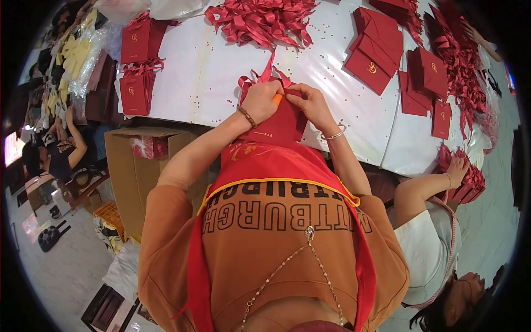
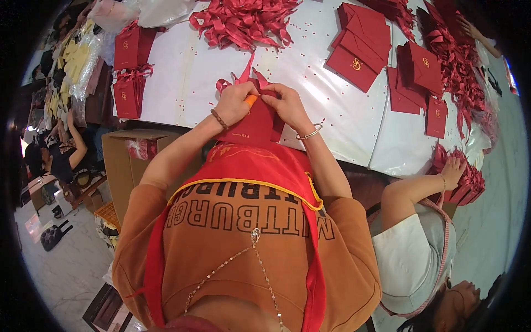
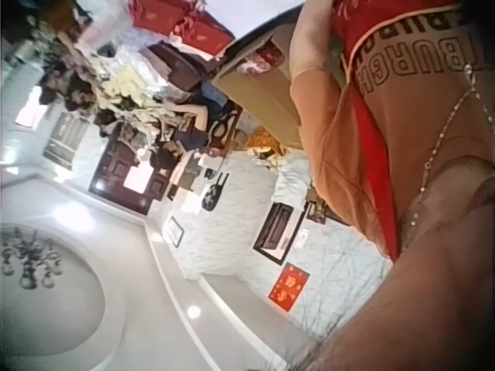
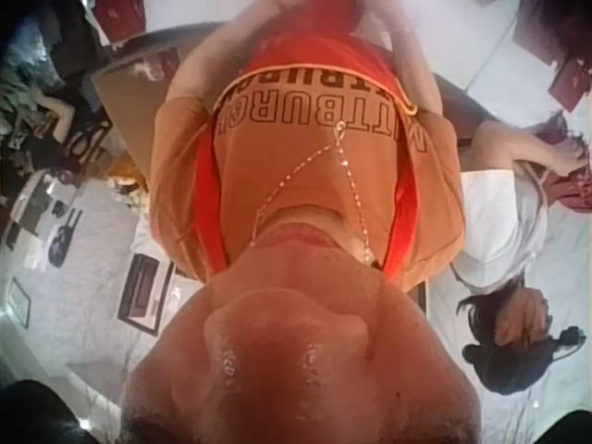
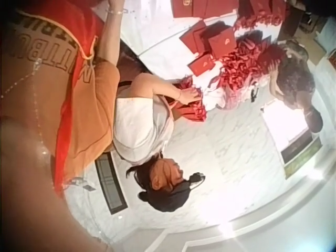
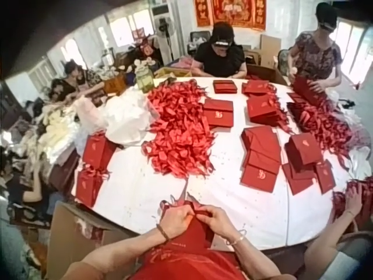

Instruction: Assembling small red gift boxes and attaching red ribbons.

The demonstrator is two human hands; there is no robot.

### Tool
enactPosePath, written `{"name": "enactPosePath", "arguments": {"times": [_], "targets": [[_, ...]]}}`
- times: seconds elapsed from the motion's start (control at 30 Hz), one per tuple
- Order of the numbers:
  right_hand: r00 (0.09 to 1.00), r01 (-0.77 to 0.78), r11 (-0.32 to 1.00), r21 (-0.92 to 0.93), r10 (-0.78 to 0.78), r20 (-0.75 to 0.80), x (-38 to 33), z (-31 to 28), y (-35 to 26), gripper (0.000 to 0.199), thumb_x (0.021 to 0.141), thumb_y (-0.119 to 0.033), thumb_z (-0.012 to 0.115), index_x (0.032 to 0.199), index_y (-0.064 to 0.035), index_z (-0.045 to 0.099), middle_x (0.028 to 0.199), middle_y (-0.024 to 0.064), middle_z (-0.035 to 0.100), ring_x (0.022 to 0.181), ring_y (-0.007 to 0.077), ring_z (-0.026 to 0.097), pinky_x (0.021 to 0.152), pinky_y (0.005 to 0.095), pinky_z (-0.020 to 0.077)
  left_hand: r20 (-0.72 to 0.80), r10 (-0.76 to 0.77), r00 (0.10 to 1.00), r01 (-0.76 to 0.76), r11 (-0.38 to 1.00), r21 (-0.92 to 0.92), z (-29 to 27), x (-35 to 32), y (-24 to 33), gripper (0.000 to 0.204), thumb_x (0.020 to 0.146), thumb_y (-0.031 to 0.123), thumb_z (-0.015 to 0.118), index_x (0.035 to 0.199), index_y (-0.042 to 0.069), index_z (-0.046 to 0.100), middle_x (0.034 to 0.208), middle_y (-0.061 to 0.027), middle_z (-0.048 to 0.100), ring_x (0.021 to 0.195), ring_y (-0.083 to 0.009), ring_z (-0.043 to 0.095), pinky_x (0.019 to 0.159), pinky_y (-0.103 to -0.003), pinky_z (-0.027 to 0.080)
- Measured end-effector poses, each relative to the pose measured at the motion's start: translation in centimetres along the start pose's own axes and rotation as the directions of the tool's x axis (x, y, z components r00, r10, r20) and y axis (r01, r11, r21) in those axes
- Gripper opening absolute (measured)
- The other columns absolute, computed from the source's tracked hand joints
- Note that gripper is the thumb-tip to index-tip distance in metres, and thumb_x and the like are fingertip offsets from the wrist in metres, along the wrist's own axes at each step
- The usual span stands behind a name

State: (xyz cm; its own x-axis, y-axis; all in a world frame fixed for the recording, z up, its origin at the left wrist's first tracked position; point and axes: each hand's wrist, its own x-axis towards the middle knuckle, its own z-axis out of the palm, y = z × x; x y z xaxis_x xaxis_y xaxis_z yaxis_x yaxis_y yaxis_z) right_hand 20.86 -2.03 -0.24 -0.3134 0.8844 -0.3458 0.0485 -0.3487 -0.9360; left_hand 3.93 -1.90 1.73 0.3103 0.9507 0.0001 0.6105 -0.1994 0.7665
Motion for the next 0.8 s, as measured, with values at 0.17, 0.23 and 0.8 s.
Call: {"name": "enactPosePath", "arguments": {"times": [0.17, 0.23, 0.8], "targets": [[0.997, 0.075, 0.988, -0.132, -0.079, -0.023, 0.1, -0.2, -0.2, 0.022, 0.08, -0.009, 0.06, 0.101, -0.0008, 0.06, 0.088, 0.0069, 0.062, 0.074, 0.0123, 0.055, 0.068, 0.0242, 0.0446, -0.091, -0.126, 0.988, 0.116, 0.987, -0.107, 0.5, 0.0, 0.9, 0.019, 0.073, 0.0, 0.054, 0.091, 0.002, 0.057, 0.066, -0.0133, 0.059, 0.06, -0.0256, 0.058, 0.055, -0.035, 0.045], [0.988, 0.148, 0.957, -0.249, -0.154, -0.007, 0.0, -0.3, -0.7, 0.023, 0.079, -0.009, 0.061, 0.101, -0.0017, 0.06, 0.089, 0.0083, 0.062, 0.075, 0.0149, 0.056, 0.069, 0.0253, 0.0446, -0.132, -0.125, 0.983, 0.113, 0.989, -0.093, 0.8, 0.0, 0.5, 0.024, 0.073, -0.002, 0.054, 0.097, 0.002, 0.056, 0.064, -0.01, 0.058, 0.052, -0.0186, 0.056, 0.051, -0.029, 0.045], [0.973, 0.177, 0.859, -0.481, -0.226, -0.045, -0.3, 0.1, -1.8, 0.021, 0.076, -0.01, 0.062, 0.095, -0.001, 0.06, 0.08, 0.0145, 0.063, 0.071, 0.0238, 0.061, 0.065, 0.0313, 0.0464, -0.065, -0.309, 0.949, 0.291, 0.935, -0.2, 0.9, 0.1, 1.2, 0.017, 0.071, 0.001, 0.055, 0.088, 0.002, 0.059, 0.071, -0.0136, 0.062, 0.065, -0.0252, 0.061, 0.059, -0.033, 0.046]]}}
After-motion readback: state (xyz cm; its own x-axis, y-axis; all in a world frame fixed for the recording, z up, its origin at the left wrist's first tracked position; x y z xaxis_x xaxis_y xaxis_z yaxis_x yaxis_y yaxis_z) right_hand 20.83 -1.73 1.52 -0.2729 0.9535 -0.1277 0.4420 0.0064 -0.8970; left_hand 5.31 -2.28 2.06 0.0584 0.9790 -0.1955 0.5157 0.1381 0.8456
